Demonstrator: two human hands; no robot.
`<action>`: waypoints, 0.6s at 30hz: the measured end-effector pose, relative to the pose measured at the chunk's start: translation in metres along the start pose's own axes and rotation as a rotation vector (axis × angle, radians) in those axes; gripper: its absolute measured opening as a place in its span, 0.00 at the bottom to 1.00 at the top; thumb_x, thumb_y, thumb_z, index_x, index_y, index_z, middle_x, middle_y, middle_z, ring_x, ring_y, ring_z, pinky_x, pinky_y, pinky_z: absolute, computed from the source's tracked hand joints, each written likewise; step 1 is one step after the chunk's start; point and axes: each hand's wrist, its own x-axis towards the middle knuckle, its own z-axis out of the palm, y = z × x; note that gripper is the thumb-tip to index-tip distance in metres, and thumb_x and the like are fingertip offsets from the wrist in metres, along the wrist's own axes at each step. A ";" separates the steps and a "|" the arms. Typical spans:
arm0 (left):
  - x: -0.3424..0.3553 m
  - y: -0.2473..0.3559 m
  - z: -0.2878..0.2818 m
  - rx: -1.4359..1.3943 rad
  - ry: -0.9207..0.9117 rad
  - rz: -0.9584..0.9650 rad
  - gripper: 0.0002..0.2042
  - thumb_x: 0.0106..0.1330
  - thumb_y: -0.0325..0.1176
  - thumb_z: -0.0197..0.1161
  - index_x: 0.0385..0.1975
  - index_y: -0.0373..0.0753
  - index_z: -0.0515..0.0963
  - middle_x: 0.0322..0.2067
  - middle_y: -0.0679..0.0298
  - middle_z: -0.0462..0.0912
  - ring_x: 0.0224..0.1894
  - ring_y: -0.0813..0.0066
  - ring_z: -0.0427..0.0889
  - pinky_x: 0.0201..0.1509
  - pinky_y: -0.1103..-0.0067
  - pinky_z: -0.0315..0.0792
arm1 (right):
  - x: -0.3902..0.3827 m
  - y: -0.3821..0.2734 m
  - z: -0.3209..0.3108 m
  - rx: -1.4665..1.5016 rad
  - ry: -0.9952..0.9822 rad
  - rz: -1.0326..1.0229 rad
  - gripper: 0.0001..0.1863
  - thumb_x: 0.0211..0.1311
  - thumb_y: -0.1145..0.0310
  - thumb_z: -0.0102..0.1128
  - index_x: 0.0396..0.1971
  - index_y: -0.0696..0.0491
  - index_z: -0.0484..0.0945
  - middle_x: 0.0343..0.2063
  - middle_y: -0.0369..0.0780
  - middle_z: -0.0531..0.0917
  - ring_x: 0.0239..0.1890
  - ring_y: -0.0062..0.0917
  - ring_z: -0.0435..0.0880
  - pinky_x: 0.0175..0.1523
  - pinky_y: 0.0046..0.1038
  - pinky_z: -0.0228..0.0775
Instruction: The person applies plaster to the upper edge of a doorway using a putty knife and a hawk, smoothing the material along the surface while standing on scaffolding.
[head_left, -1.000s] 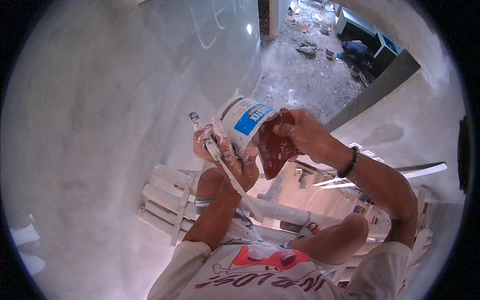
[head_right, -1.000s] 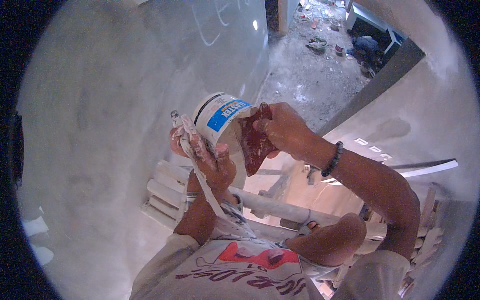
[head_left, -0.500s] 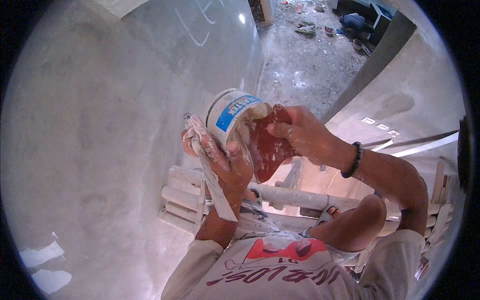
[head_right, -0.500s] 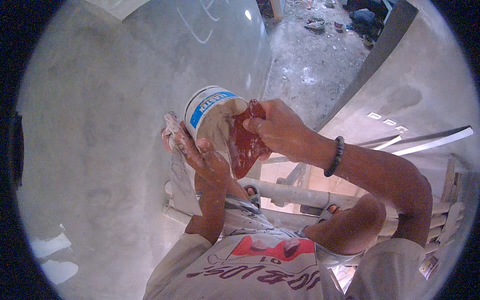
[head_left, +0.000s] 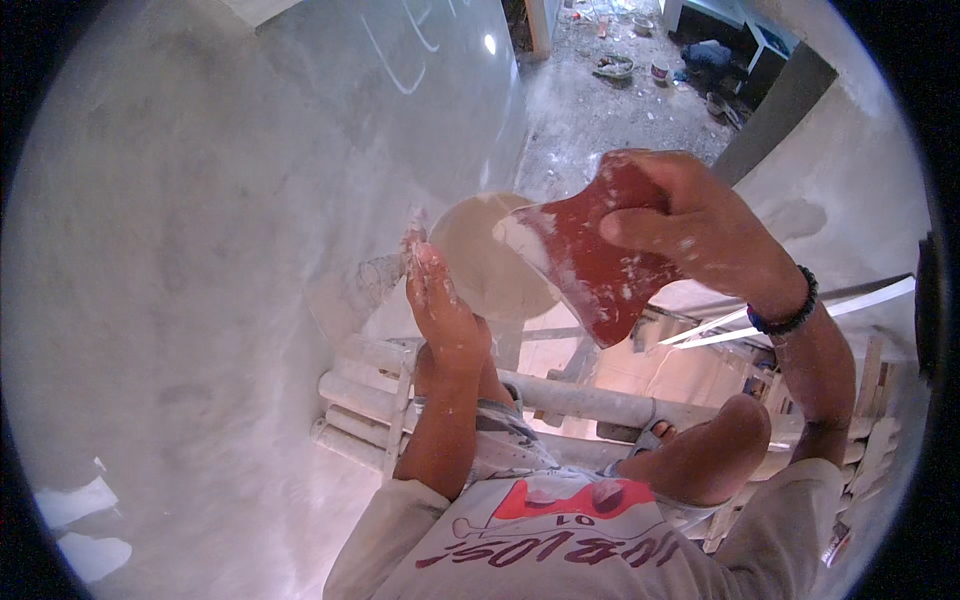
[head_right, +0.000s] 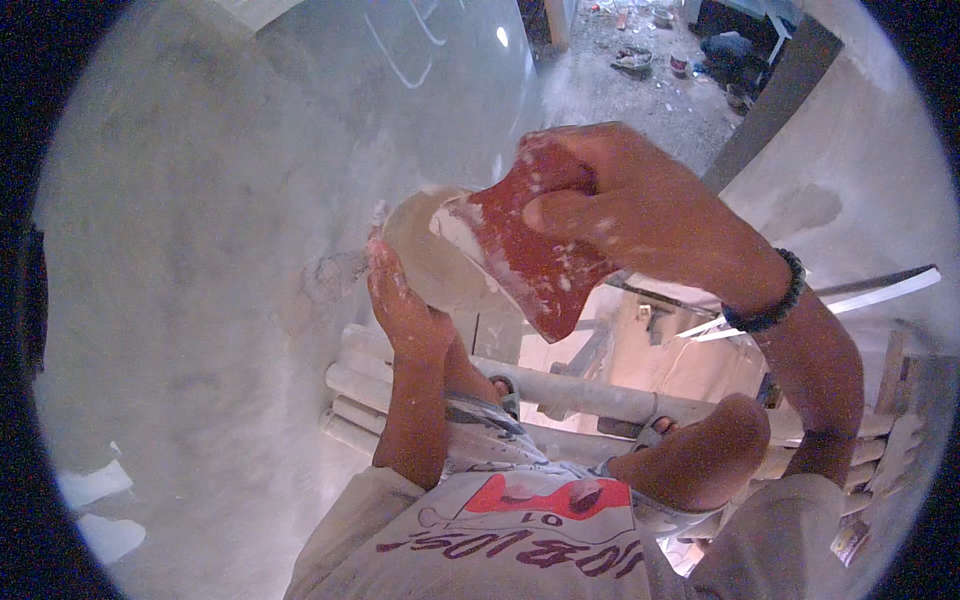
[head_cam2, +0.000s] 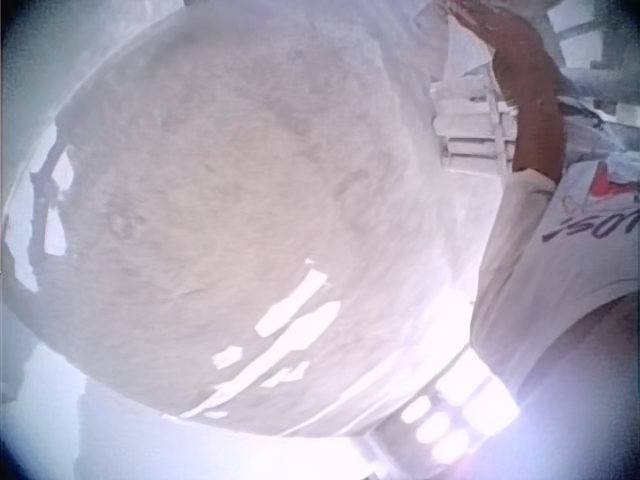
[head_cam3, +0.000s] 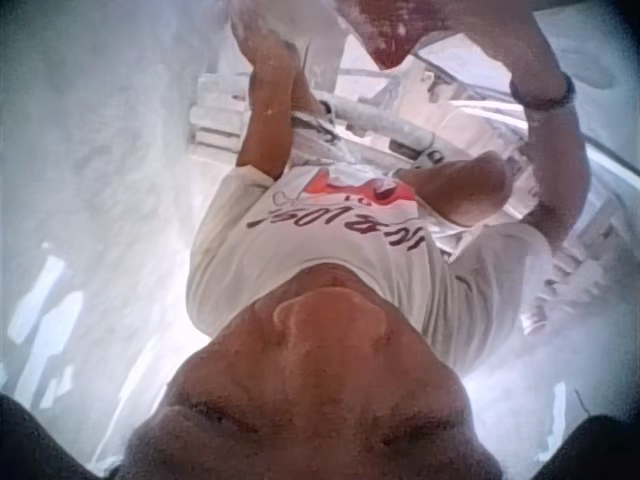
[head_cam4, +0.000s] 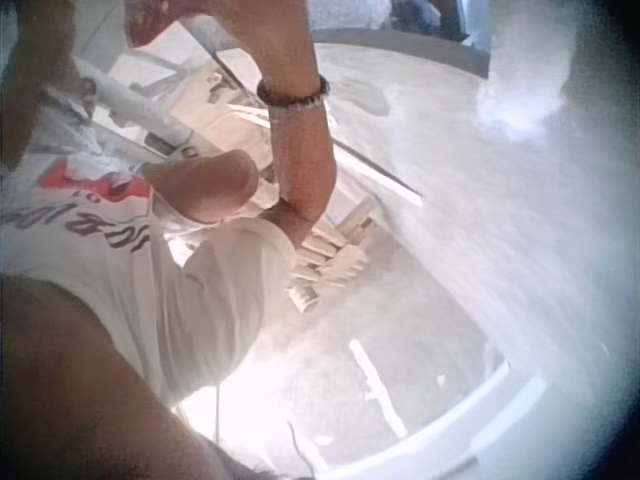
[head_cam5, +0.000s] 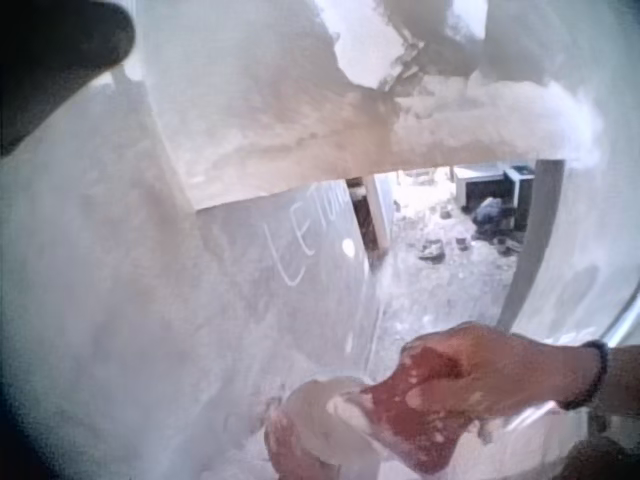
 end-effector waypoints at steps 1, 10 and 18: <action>0.000 0.003 0.000 -0.322 -0.014 -0.235 0.25 0.69 0.44 0.45 0.59 0.32 0.61 0.53 0.50 0.70 0.53 0.61 0.72 0.56 0.68 0.68 | -0.004 -0.003 -0.002 0.106 0.036 0.056 0.14 0.57 0.66 0.59 0.39 0.57 0.74 0.29 0.35 0.81 0.27 0.16 0.80 0.31 0.19 0.75; 0.003 0.000 0.000 -0.310 -0.562 -0.713 0.24 0.65 0.44 0.55 0.57 0.37 0.66 0.43 0.60 0.77 0.43 0.71 0.78 0.46 0.75 0.74 | 0.010 0.035 -0.020 0.611 0.243 -0.110 0.17 0.58 0.69 0.59 0.46 0.58 0.71 0.39 0.39 0.81 0.35 0.20 0.82 0.38 0.21 0.78; -0.003 -0.013 -0.005 0.009 -0.471 -0.465 0.23 0.63 0.42 0.59 0.54 0.37 0.71 0.46 0.62 0.75 0.46 0.75 0.73 0.50 0.79 0.68 | 0.030 0.058 -0.009 0.697 0.351 -0.310 0.15 0.57 0.69 0.60 0.43 0.56 0.71 0.38 0.40 0.81 0.34 0.23 0.81 0.33 0.25 0.76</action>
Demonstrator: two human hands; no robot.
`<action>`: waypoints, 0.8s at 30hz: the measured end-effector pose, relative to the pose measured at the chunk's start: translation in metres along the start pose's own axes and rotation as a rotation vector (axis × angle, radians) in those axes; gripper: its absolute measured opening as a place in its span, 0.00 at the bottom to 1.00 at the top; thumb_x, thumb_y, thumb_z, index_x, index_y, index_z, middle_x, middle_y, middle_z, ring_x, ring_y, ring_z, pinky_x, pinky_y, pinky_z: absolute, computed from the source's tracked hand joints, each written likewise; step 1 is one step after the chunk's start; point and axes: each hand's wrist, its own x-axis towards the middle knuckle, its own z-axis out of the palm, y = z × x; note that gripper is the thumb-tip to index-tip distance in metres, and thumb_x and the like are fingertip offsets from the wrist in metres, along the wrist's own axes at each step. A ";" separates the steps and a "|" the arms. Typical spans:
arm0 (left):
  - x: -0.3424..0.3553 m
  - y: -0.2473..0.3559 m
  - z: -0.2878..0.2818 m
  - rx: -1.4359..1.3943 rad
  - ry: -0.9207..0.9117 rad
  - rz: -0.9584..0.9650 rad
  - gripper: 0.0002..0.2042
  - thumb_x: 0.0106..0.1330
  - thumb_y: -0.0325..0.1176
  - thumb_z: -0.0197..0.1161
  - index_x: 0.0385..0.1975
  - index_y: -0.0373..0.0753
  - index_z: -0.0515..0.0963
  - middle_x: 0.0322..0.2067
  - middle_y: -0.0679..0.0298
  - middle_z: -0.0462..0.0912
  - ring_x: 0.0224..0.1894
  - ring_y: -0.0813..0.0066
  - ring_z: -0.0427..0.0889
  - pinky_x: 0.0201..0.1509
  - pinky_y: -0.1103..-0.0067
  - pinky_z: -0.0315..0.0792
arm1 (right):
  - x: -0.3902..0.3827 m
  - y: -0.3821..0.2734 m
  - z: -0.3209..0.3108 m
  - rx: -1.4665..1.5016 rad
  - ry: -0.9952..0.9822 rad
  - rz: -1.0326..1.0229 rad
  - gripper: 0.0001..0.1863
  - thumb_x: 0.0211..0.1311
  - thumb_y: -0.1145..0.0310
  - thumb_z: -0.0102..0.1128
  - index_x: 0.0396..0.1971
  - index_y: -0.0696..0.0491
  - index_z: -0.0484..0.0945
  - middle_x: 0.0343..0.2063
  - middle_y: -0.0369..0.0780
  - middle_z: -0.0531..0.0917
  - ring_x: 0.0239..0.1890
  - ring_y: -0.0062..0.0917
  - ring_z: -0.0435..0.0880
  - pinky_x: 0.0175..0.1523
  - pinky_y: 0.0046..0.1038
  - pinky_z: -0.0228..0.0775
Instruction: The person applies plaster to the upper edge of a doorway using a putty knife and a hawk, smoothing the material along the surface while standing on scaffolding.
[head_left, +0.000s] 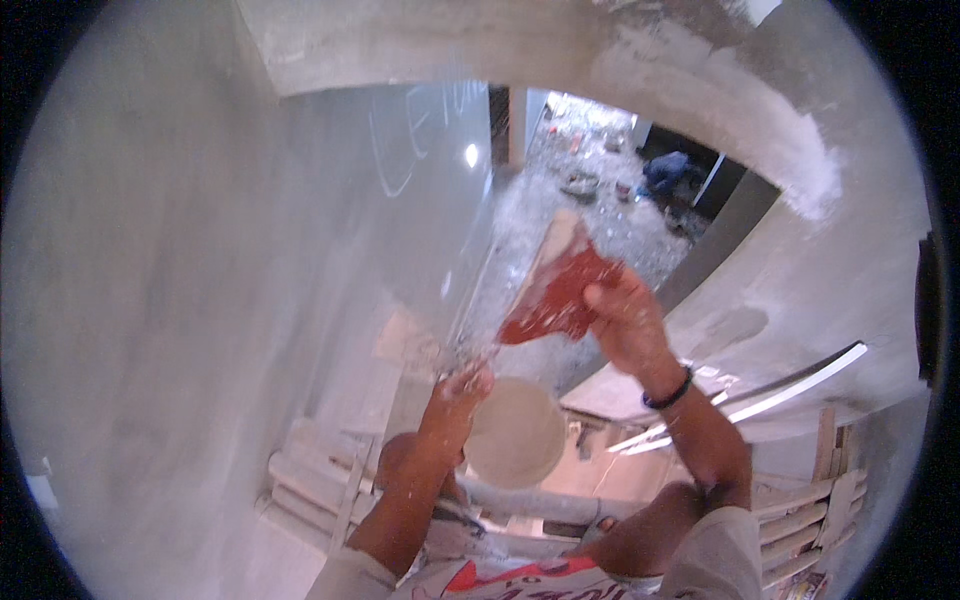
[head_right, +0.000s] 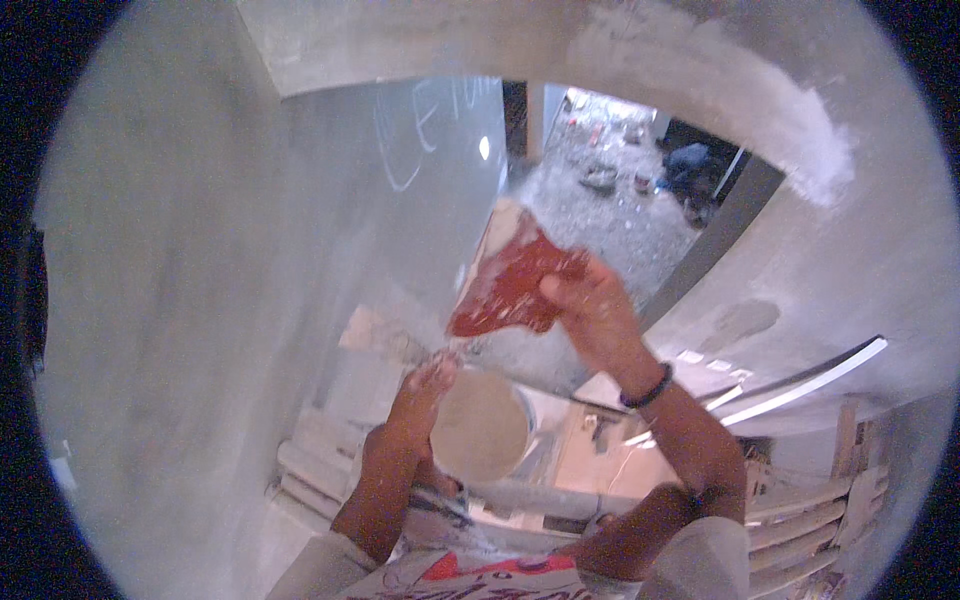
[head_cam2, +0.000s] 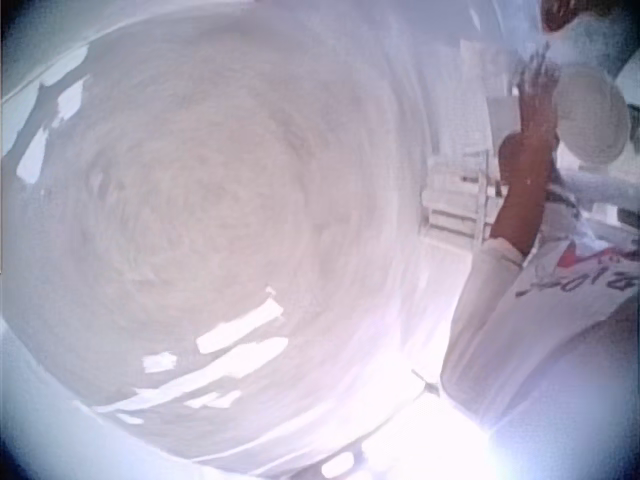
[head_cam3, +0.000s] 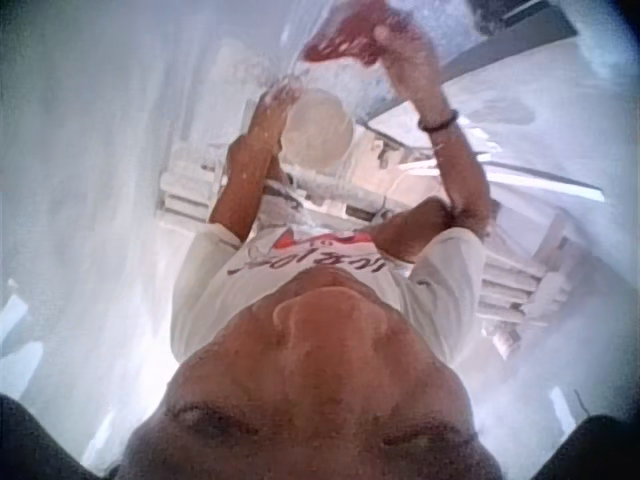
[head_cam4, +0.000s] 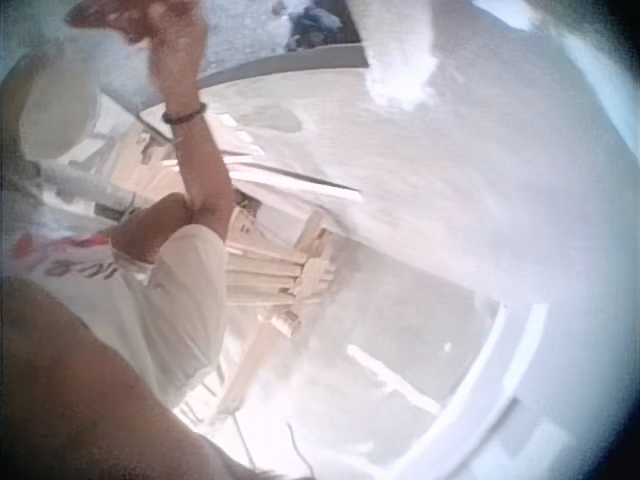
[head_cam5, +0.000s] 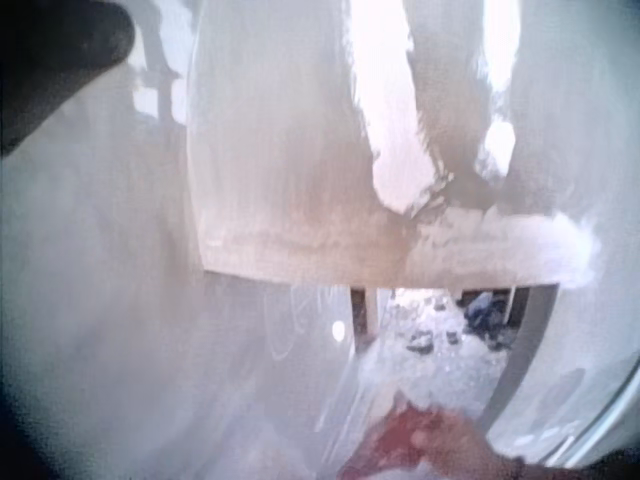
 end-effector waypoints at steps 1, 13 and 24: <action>0.008 -0.009 -0.003 0.022 -0.019 0.040 0.22 0.63 0.42 0.59 0.54 0.37 0.71 0.46 0.62 0.75 0.47 0.75 0.72 0.51 0.79 0.67 | 0.000 0.001 0.004 0.024 0.002 0.011 0.14 0.57 0.69 0.60 0.42 0.56 0.71 0.38 0.40 0.81 0.33 0.22 0.81 0.32 0.25 0.75; -0.013 0.023 0.013 0.062 -0.113 -0.013 0.23 0.62 0.40 0.61 0.55 0.37 0.70 0.54 0.62 0.69 0.51 0.75 0.68 0.55 0.79 0.62 | 0.081 -0.134 -0.015 -2.106 0.448 -1.206 0.26 0.50 0.74 0.57 0.53 0.50 0.71 0.39 0.42 0.74 0.44 0.34 0.72 0.44 0.38 0.63; -0.017 0.024 0.007 -0.003 -0.285 0.088 0.25 0.62 0.38 0.60 0.56 0.32 0.67 0.49 0.64 0.71 0.49 0.76 0.69 0.54 0.79 0.63 | 0.142 -0.106 -0.055 -2.563 0.562 -1.055 0.29 0.51 0.66 0.55 0.56 0.56 0.65 0.48 0.46 0.69 0.51 0.38 0.69 0.47 0.40 0.63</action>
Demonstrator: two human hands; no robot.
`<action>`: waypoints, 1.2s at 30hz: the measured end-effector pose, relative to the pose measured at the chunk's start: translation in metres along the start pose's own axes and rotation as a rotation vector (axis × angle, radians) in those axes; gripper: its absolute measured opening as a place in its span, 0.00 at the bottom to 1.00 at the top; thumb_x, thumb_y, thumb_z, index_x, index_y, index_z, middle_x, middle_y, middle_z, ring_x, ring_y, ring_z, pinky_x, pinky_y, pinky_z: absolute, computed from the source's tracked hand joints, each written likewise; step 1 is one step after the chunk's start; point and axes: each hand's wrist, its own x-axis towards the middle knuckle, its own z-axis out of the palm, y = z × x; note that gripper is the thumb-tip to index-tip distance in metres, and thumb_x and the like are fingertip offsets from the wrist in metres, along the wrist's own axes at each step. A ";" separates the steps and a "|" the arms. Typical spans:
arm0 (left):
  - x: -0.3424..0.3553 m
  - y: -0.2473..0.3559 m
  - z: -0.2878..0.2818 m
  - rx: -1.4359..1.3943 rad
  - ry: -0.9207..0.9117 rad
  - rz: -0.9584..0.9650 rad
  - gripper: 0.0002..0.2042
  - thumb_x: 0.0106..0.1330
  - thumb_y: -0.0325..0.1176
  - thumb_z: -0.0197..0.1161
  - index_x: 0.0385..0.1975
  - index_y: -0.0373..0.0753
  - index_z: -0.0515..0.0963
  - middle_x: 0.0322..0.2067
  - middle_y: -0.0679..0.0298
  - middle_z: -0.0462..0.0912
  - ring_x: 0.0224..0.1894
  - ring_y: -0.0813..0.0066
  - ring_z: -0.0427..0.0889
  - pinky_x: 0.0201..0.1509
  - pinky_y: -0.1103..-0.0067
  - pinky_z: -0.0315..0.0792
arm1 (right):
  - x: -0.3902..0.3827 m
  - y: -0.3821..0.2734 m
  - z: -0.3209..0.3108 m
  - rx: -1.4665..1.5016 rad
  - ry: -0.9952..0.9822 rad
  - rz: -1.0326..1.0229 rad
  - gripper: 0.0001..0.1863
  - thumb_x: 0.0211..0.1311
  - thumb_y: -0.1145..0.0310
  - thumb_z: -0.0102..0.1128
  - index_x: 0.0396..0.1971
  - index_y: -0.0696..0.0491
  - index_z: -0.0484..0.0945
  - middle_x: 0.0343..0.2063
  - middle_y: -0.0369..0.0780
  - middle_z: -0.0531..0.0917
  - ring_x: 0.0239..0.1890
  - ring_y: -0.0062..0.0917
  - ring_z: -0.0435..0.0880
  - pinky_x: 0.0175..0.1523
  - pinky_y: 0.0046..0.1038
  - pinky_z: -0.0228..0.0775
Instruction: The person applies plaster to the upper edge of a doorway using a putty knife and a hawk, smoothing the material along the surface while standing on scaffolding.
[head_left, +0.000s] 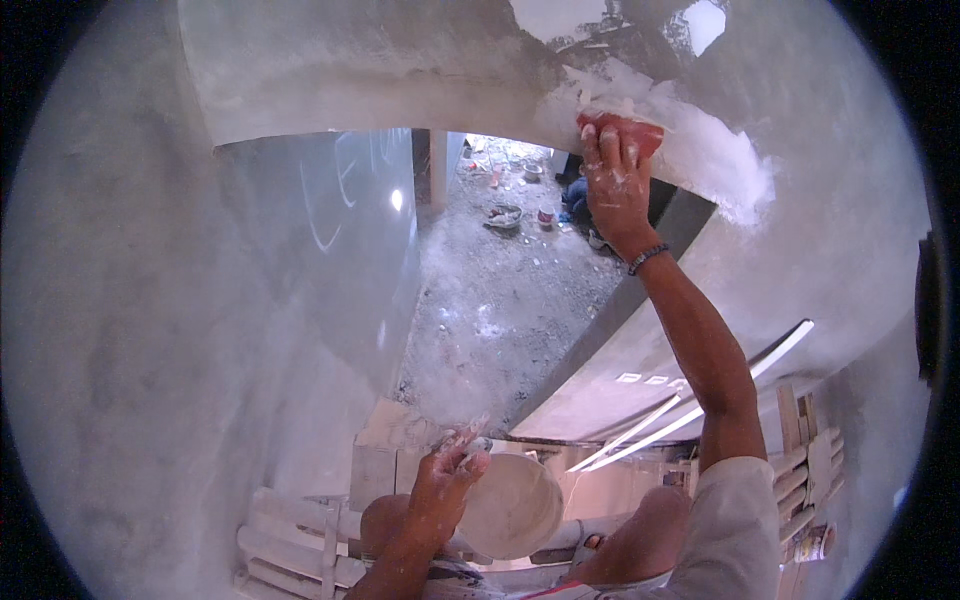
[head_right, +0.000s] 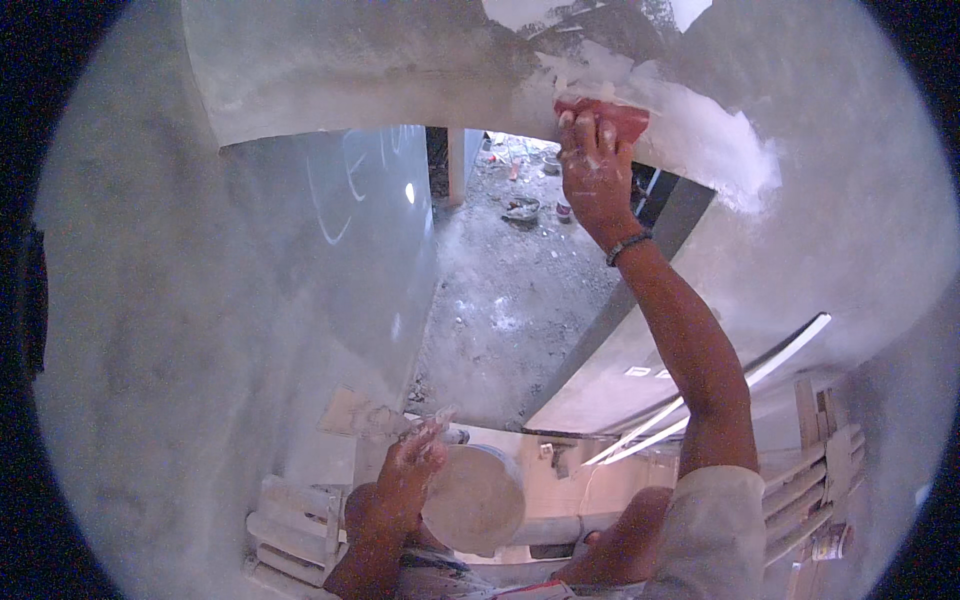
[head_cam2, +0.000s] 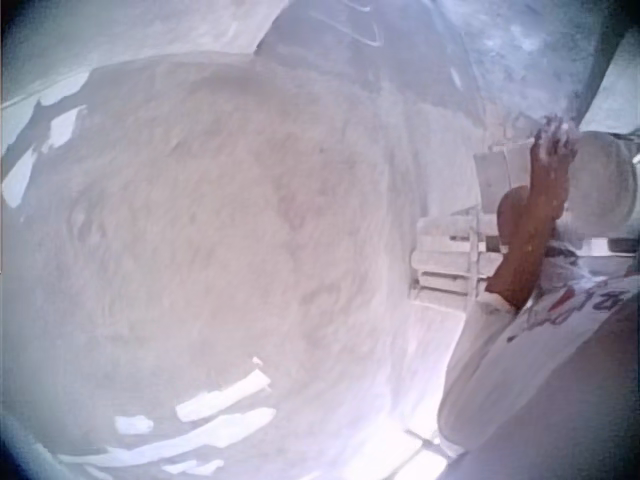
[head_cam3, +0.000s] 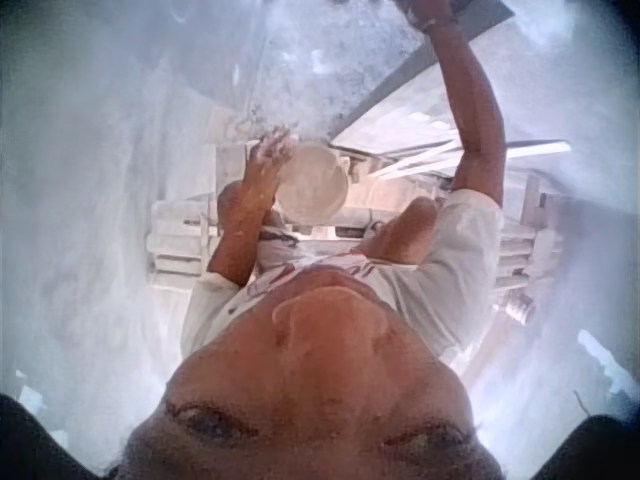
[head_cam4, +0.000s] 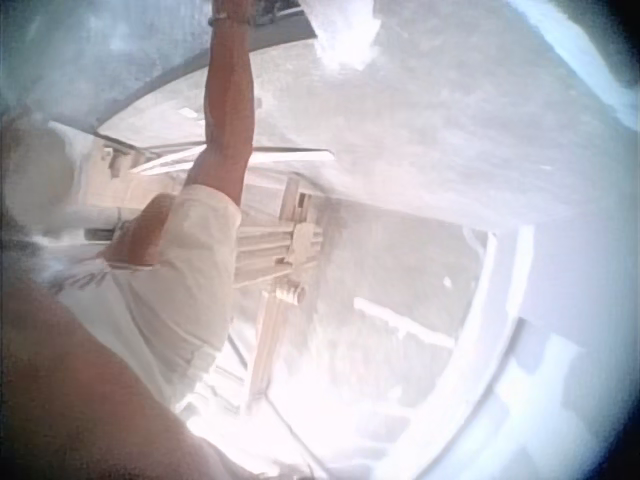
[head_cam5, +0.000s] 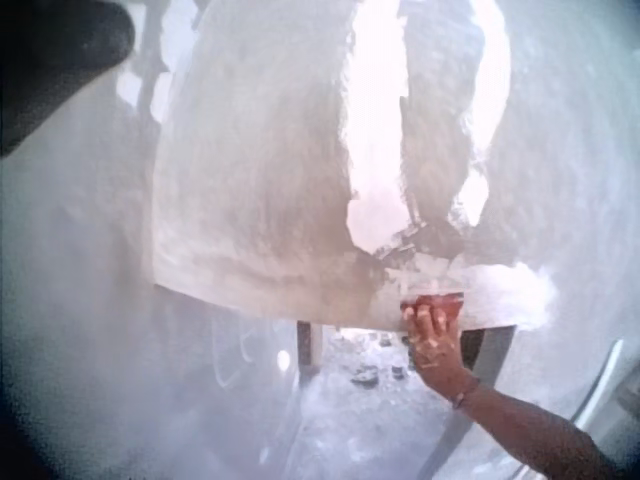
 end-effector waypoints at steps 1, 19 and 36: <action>-0.001 0.001 -0.002 0.005 -0.036 0.036 0.25 0.62 0.37 0.61 0.56 0.32 0.67 0.48 0.64 0.71 0.48 0.76 0.69 0.54 0.80 0.63 | -0.012 -0.004 -0.002 -0.052 -0.043 -0.051 0.28 0.50 0.67 0.56 0.55 0.56 0.67 0.48 0.44 0.70 0.51 0.38 0.68 0.49 0.40 0.63; -0.007 -0.001 -0.005 -0.022 0.051 0.137 0.23 0.62 0.36 0.60 0.53 0.28 0.69 0.39 0.66 0.72 0.42 0.81 0.69 0.46 0.84 0.65 | 0.009 -0.025 -0.045 0.158 0.088 -0.064 0.25 0.50 0.73 0.55 0.52 0.52 0.71 0.48 0.40 0.74 0.52 0.38 0.70 0.54 0.42 0.59; -0.052 -0.001 -0.149 0.070 0.627 0.182 0.23 0.61 0.43 0.60 0.52 0.36 0.71 0.50 0.58 0.74 0.51 0.64 0.72 0.57 0.72 0.64 | -0.111 -0.029 -0.079 1.448 -0.673 0.347 0.19 0.64 0.62 0.53 0.52 0.53 0.71 0.47 0.40 0.78 0.46 0.25 0.79 0.51 0.28 0.73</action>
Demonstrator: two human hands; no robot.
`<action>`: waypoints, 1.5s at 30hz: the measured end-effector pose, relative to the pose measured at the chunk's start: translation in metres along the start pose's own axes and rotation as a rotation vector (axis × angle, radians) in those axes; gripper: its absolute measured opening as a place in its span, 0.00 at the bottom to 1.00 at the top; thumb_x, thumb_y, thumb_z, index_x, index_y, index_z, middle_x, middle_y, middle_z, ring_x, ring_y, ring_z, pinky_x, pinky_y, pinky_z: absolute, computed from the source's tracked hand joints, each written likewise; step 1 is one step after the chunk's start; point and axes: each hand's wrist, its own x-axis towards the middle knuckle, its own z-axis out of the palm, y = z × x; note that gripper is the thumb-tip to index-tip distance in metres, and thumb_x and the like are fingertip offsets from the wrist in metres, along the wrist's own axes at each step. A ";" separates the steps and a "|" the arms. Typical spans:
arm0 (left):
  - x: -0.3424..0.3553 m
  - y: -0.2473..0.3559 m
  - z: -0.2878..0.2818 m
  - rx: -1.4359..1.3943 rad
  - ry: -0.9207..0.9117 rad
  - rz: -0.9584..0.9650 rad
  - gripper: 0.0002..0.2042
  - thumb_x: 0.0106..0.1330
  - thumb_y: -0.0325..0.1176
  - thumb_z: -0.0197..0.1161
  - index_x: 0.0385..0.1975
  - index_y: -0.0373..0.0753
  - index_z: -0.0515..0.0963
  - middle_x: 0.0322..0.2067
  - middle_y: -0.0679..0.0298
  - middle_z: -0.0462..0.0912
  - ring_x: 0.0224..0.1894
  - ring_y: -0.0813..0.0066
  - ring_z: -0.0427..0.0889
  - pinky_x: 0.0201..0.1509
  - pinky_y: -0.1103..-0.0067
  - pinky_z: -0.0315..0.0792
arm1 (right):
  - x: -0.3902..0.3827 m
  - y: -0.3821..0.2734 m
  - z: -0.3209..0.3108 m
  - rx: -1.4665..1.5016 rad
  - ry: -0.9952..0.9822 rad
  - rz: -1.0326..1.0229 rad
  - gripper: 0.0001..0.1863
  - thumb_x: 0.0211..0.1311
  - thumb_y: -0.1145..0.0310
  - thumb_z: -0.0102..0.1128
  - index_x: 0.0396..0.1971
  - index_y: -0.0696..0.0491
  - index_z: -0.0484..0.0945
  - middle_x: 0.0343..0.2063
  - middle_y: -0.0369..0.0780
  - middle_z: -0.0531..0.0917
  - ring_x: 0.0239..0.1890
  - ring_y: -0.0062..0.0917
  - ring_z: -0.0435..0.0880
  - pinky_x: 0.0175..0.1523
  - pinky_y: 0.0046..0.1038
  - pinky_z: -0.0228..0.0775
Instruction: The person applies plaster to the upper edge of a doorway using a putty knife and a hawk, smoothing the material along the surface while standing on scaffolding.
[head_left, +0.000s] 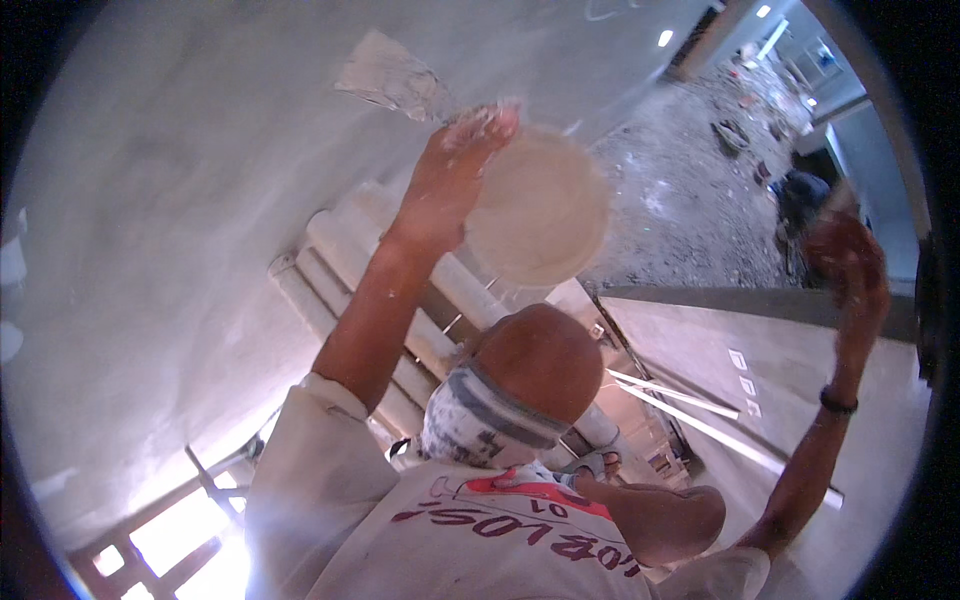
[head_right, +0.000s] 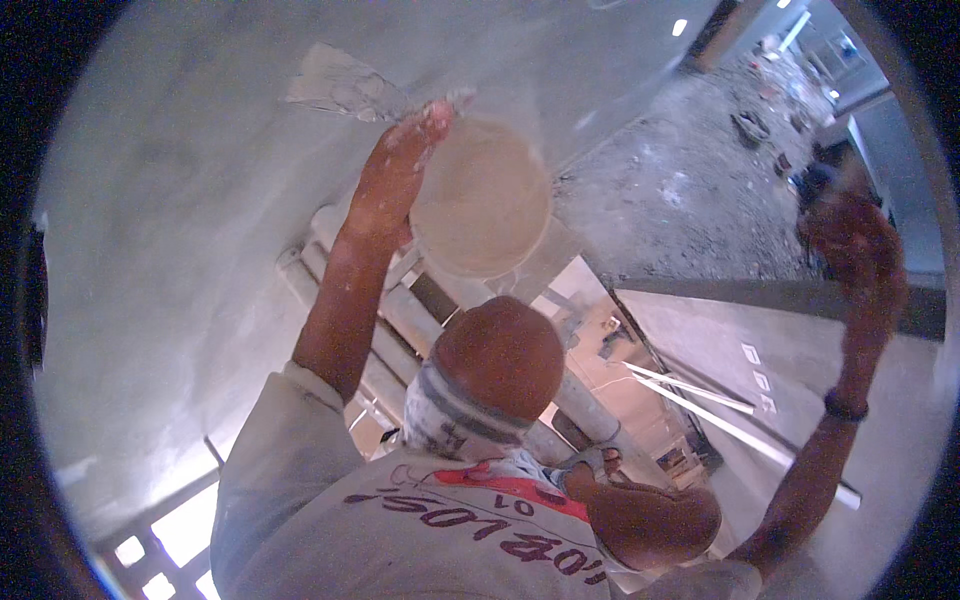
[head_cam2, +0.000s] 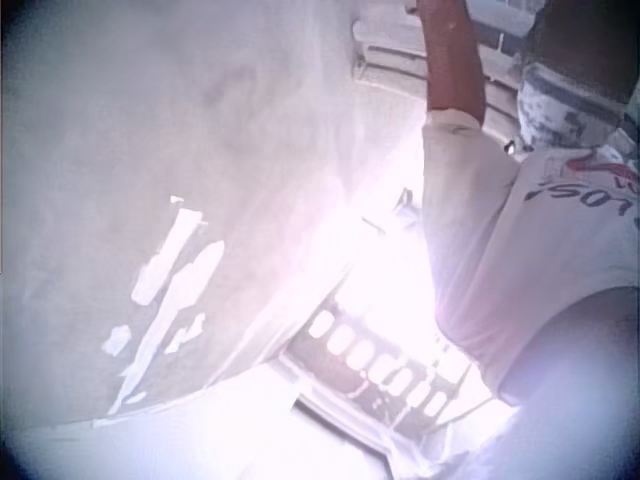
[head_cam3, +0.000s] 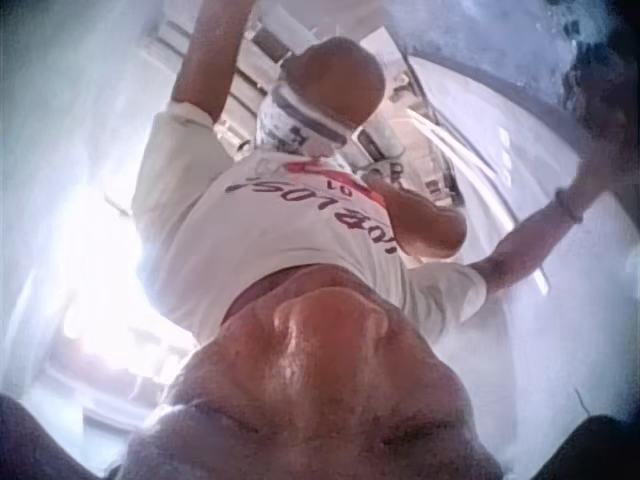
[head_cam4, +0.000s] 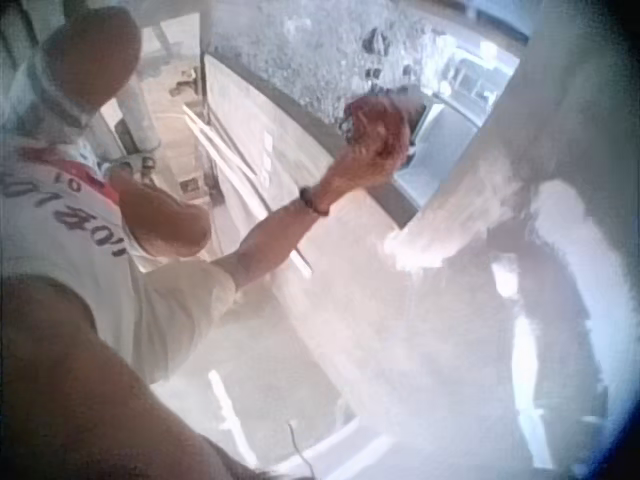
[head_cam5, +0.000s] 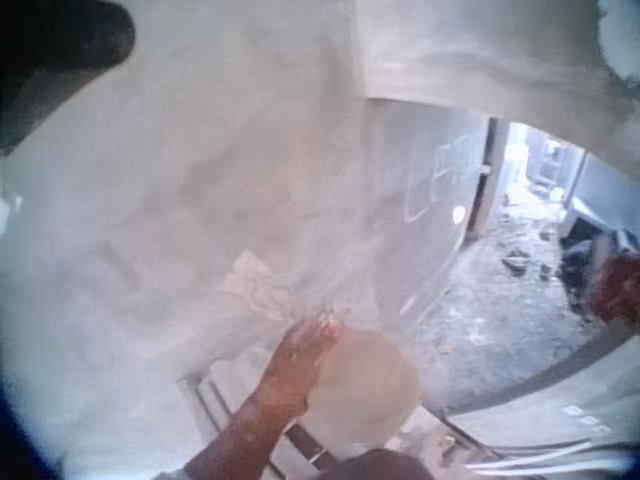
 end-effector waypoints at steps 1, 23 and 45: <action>0.005 0.006 0.007 -0.030 -0.056 -0.146 0.23 0.61 0.44 0.60 0.52 0.35 0.71 0.49 0.59 0.75 0.49 0.67 0.73 0.56 0.73 0.65 | -0.005 -0.016 0.019 0.240 -0.056 0.091 0.18 0.63 0.64 0.54 0.51 0.53 0.72 0.45 0.40 0.78 0.44 0.24 0.80 0.48 0.27 0.74; -0.065 -0.087 0.360 0.106 -1.347 -0.422 0.21 0.67 0.50 0.51 0.48 0.38 0.72 0.41 0.64 0.78 0.43 0.78 0.74 0.47 0.79 0.70 | -0.214 0.075 -0.014 0.673 0.380 0.557 0.23 0.50 0.54 0.68 0.37 0.55 0.74 0.27 0.33 0.79 0.27 0.14 0.73 0.33 0.20 0.66; -0.249 -0.188 0.498 0.659 -2.052 -0.423 0.29 0.65 0.58 0.48 0.48 0.35 0.74 0.43 0.62 0.77 0.44 0.75 0.73 0.50 0.75 0.67 | -0.501 0.203 -0.008 1.294 0.589 0.264 0.28 0.60 0.62 0.58 0.59 0.53 0.62 0.58 0.42 0.68 0.59 0.30 0.67 0.64 0.34 0.59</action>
